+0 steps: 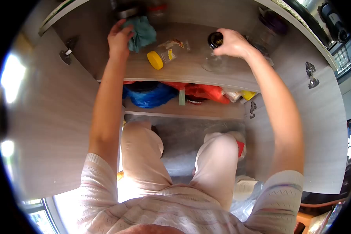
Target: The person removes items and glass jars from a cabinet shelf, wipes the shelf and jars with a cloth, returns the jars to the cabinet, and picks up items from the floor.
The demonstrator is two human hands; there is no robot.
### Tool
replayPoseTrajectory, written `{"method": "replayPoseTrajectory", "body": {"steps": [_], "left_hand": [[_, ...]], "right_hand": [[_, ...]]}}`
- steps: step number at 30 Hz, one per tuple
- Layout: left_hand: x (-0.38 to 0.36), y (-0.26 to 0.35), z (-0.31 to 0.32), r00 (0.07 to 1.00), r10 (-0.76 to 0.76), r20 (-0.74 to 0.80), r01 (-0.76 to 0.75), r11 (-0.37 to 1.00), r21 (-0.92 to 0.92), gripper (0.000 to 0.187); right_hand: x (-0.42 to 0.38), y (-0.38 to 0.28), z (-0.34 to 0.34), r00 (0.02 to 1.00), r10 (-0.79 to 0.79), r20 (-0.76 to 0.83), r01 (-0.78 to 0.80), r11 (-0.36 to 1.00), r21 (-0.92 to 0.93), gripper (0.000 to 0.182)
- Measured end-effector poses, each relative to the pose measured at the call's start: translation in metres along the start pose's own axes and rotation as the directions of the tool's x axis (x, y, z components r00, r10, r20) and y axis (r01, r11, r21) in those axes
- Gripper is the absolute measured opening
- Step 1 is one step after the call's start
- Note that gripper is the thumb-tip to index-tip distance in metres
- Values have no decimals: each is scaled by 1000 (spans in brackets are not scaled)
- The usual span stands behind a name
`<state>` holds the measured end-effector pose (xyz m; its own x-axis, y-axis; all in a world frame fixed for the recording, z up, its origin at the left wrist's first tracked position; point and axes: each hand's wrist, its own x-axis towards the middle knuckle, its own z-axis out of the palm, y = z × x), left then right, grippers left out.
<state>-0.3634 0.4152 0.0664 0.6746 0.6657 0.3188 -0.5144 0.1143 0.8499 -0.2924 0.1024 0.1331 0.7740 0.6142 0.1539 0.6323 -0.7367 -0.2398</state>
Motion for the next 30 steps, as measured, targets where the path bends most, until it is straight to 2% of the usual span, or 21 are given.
{"method": "replayPoseTrajectory", "body": {"steps": [1, 2, 5, 6, 7, 9, 10, 13, 14, 17, 18, 19, 20, 21, 22, 23, 25, 26, 27, 29, 30], "left_hand": [[-5, 8, 6, 998, 35, 46, -33, 999, -32, 43], [-8, 12, 10, 994, 70, 89, -64, 996, -65, 40], [-14, 14, 23, 942, 155, 298, -134, 987, -90, 50], [-32, 19, 48, 943, 101, 317, -15, 965, -263, 40], [-43, 27, 56, 935, 90, 343, -12, 975, -224, 40], [-50, 17, 69, 910, 107, 401, 20, 954, -299, 41], [-52, 14, 74, 904, 82, 419, 60, 948, -314, 41], [-65, 17, 84, 883, 28, 468, 118, 953, -280, 40], [-68, 14, 88, 872, 52, 486, 112, 947, -302, 40], [-77, 15, 97, 812, 21, 584, 186, 938, -292, 41], [-80, 9, 103, 799, 32, 600, 126, 968, -219, 43], [-85, 5, 110, 735, 90, 672, 184, 927, -326, 53], [-95, 3, 119, 716, 77, 693, 216, 921, -325, 58], [-104, 3, 124, 695, 64, 716, 249, 913, -323, 63], [-108, 0, 124, 639, 69, 766, 370, 846, -384, 71], [-113, -10, 122, 659, 39, 751, 322, 888, -328, 60], [-126, -10, 127, 801, 71, 594, 140, 943, -302, 62], [-130, -20, 120, 860, 8, 510, 107, 975, -197, 69], [-130, -47, 114, 908, -20, 419, 31, 999, -18, 69], [-133, -91, 107, 941, -14, 337, -102, 940, 327, 77], [-131, -98, 108, 943, -5, 332, -139, 901, 410, 82]], "right_hand": [[8, 5, 8, 1000, 1, -17, -1, 1000, 4, 62], [18, 9, 12, 999, 15, 35, -16, 999, 35, 60], [34, 8, 22, 990, 60, 125, -70, 995, 75, 57], [38, 7, 25, 987, 75, 143, -87, 993, 79, 56], [42, 8, 28, 987, 79, 139, -91, 992, 82, 56], [50, 10, 34, 987, 86, 132, -99, 991, 92, 56], [54, 12, 35, 981, 101, 164, -118, 988, 97, 63], [51, 13, 37, 989, -140, 37, 120, 936, 332, 72], [48, 15, 29, 979, -125, 163, 81, 965, 250, 78], [29, 16, -1, 973, -8, 232, -64, 952, 300, 81], [17, 23, -7, 986, -67, 153, -10, 891, 454, 84], [3, 21, -13, 991, -115, 65, 55, 805, 591, 87], [-12, 14, -17, 986, -162, 44, 83, 699, 710, 84], [-24, 0, -14, 984, -175, -3, 111, 612, 783, 70], [-29, 4, -8, 996, -83, -27, 74, 627, 776, 58], [-33, 13, 1, 998, 14, -54, 33, 639, 769, 47], [-37, 47, 10, 959, 82, -273, 193, 519, 833, 31], [-40, 59, 10, 921, 269, -283, 158, 407, 900, 28], [-42, 72, 7, 899, 326, -291, 172, 348, 922, 27], [-33, 76, 11, 855, 363, -371, 218, 397, 891, 27], [-25, 72, 17, 853, 328, -406, 224, 472, 853, 28]]}}
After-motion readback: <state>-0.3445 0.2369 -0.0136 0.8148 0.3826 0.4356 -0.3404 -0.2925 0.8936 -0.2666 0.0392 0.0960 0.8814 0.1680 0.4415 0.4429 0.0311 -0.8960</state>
